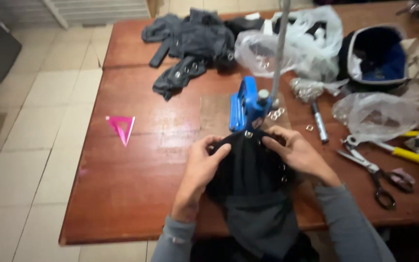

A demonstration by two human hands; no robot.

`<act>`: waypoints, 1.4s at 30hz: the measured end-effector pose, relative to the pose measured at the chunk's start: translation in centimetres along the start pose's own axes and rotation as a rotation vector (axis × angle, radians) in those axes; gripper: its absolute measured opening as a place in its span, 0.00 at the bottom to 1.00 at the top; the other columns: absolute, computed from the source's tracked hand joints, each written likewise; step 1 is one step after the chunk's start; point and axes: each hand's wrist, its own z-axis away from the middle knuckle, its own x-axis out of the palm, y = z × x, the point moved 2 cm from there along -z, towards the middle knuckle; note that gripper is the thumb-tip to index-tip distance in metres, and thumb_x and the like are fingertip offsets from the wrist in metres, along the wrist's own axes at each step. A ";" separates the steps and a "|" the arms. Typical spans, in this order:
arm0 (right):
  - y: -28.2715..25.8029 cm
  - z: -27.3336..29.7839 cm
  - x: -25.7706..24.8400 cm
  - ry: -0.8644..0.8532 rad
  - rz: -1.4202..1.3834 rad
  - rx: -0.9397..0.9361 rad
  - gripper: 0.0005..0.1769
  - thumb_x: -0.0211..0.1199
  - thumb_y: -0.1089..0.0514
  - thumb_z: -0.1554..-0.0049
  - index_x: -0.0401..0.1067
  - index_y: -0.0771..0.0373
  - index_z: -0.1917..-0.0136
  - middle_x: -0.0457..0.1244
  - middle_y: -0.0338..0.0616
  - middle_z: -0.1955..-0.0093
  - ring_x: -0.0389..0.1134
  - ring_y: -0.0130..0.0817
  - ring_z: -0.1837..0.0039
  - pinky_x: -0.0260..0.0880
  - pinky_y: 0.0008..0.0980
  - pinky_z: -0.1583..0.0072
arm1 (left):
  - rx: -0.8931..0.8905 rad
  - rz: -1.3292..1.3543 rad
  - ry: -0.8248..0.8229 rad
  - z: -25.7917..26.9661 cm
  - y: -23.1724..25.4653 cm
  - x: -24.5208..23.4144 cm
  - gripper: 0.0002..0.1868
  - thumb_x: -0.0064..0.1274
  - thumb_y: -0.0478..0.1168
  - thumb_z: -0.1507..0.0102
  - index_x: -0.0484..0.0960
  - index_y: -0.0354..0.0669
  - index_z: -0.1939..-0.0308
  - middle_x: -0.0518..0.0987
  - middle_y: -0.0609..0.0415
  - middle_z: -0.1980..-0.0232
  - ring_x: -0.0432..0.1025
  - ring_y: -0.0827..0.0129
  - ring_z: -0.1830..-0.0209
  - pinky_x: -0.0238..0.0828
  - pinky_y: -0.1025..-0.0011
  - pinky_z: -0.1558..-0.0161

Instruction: Attaching metal grommets to a black fabric using a manual hand press.

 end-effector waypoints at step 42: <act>-0.7 22.9 -2.4 -0.085 -0.257 -0.033 0.33 0.69 0.48 0.43 0.64 0.65 0.30 0.65 0.50 0.38 0.68 0.39 0.32 0.64 0.39 0.32 | -0.027 0.641 -0.401 13.4 13.6 0.4 0.12 0.50 0.32 0.36 0.78 0.34 0.49 0.81 0.52 0.54 0.74 0.74 0.50 0.68 0.76 0.45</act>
